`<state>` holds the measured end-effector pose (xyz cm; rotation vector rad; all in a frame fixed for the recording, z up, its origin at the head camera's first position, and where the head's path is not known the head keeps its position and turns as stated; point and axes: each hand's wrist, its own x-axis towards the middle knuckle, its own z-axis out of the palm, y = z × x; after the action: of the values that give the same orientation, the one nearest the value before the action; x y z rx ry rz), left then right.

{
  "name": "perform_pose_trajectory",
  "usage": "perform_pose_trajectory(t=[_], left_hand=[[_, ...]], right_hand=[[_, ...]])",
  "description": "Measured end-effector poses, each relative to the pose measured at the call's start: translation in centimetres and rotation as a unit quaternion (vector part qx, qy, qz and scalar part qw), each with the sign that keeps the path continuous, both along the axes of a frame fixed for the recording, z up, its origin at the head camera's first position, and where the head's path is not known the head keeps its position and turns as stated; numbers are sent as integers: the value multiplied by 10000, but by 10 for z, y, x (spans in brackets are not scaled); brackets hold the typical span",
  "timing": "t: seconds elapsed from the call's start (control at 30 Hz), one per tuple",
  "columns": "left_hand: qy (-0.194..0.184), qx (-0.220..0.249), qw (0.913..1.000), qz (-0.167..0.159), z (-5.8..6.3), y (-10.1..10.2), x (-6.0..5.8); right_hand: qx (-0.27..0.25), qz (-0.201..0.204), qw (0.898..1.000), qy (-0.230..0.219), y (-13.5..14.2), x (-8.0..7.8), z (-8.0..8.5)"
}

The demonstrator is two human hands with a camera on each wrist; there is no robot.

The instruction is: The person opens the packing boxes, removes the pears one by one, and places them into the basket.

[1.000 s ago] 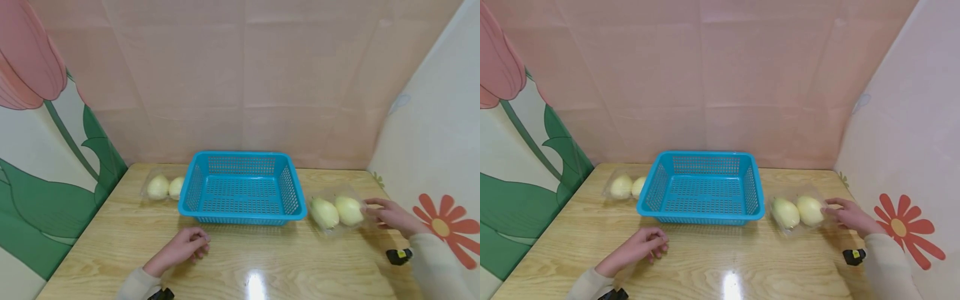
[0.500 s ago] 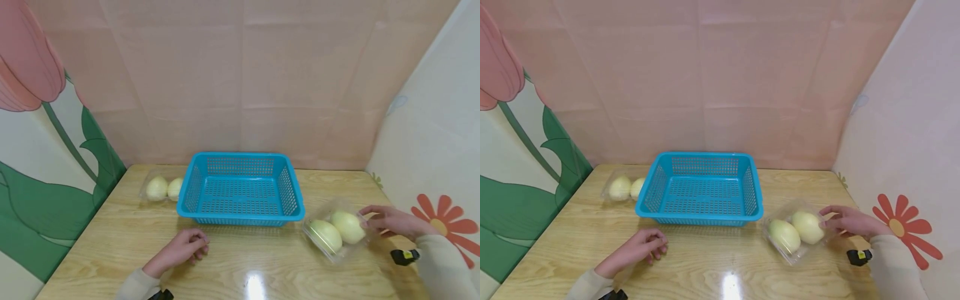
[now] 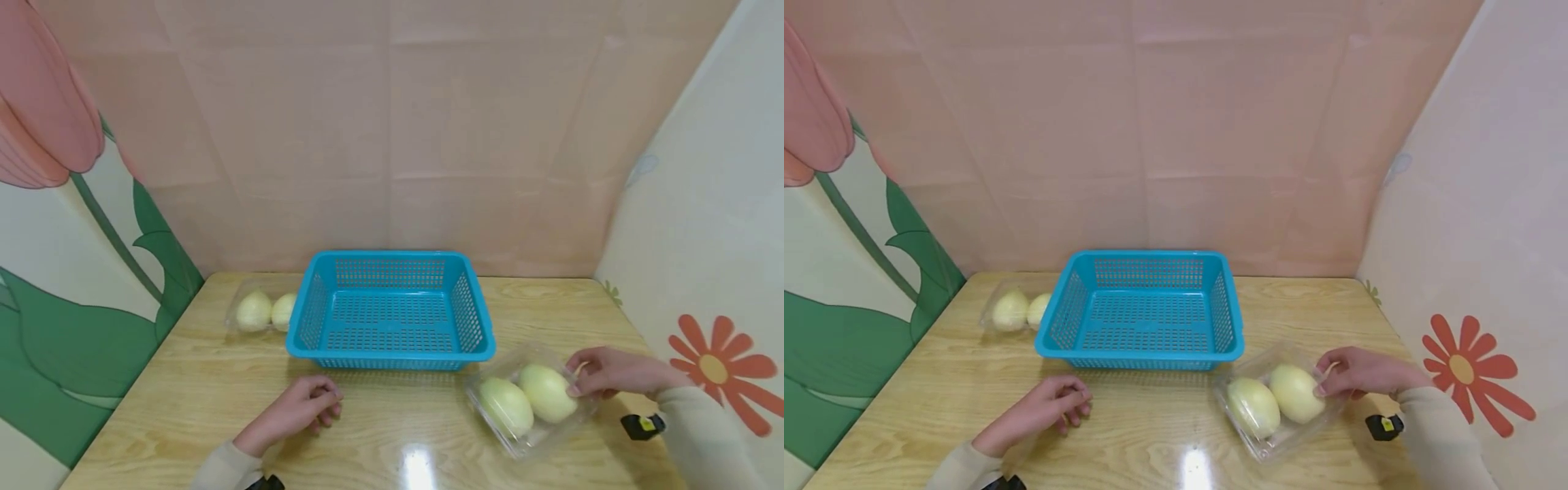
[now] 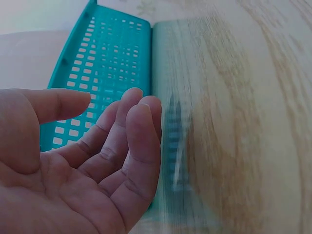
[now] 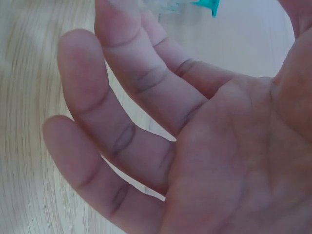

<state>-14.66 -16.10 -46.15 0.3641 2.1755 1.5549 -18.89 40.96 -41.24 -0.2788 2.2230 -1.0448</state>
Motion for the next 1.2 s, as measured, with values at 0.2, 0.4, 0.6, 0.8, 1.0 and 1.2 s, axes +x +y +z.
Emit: perform_pose_trajectory(t=[0.2, 0.4, 0.6, 0.8, 1.0, 1.2], left_hand=[[12, -15, 10000, -41, -3, 0, -1], [177, -72, 9996, -220, -1, 4, 1], [305, -61, 9990, -326, 1, 8, 5], [333, -14, 9978, -566, 2, 15, 10], [168, 131, 9976, -653, 0, 20, 14], [10, 219, 9974, -687, -3, 22, 16]], right_hand=[[-552, 511, 9966, -337, -22, 2, -2], [-844, 772, 9919, -548, -51, 8, -4], [-712, 866, 9918, -618, -82, 17, -14], [-710, 1276, 9881, -475, -119, 27, -19], [-901, 1521, 9838, -310, -152, 32, -19], [-968, 1364, 9858, -146, -174, 37, -20]])
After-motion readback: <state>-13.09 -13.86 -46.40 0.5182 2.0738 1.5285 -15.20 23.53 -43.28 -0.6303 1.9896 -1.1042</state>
